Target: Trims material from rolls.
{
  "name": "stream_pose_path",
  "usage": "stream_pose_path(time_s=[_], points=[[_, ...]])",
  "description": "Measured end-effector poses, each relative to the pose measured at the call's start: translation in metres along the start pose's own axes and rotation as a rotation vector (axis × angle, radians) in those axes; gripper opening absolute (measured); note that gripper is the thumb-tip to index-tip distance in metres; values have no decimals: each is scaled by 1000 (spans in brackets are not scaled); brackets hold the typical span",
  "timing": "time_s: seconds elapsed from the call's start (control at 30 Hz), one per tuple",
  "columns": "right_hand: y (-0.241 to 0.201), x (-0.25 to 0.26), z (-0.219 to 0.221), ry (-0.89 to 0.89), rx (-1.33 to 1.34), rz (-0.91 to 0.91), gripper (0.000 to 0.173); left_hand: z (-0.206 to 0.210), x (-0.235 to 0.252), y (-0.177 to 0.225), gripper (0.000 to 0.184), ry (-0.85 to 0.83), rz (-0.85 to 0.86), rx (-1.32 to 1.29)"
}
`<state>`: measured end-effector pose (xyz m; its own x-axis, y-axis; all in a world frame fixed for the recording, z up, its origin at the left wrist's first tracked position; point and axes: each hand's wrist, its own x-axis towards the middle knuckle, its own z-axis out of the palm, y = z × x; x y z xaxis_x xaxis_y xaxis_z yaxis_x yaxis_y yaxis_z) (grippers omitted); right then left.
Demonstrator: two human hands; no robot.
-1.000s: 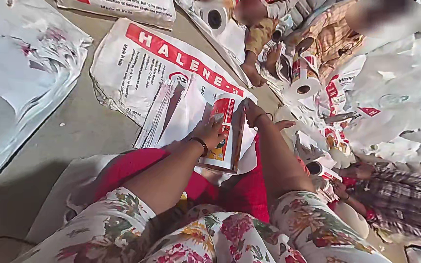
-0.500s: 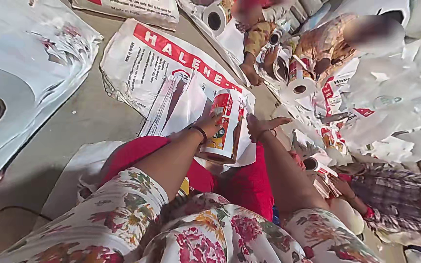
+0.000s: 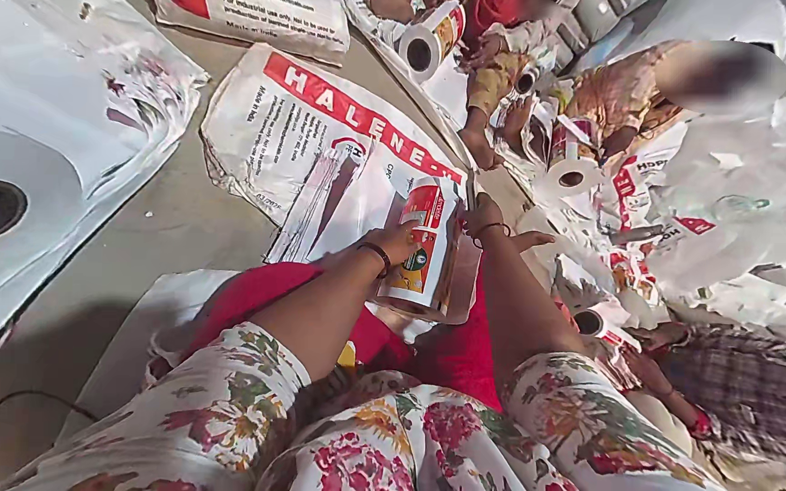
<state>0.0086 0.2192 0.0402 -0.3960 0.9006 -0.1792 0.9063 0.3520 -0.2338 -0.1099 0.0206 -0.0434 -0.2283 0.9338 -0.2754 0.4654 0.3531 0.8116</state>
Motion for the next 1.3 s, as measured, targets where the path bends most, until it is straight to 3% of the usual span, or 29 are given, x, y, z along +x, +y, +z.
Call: stream_pose_path(time_s=[0.3, 0.5, 0.63, 0.7, 0.87, 1.3], points=[[-5, -11, 1, 153, -144, -22, 40, -7, -5, 13, 60, 13, -31, -68], [6, -5, 0, 117, -52, -81, 47, -7, -8, 12, 61, 11, -7, -111], [15, -1, 0, -57, 2, -104, 45, -6, -9, 13, 60, 11, -6, -109], [6, -9, -2, -41, -64, -107, 45, -6, -9, 12, 60, 8, -11, -115], [-2, -8, 3, 133, -148, -57, 43, -3, -7, 9, 61, 24, -3, -128], [29, 4, -10, 155, -107, 91, 57, -4, -5, 5, 61, -17, -23, -150]])
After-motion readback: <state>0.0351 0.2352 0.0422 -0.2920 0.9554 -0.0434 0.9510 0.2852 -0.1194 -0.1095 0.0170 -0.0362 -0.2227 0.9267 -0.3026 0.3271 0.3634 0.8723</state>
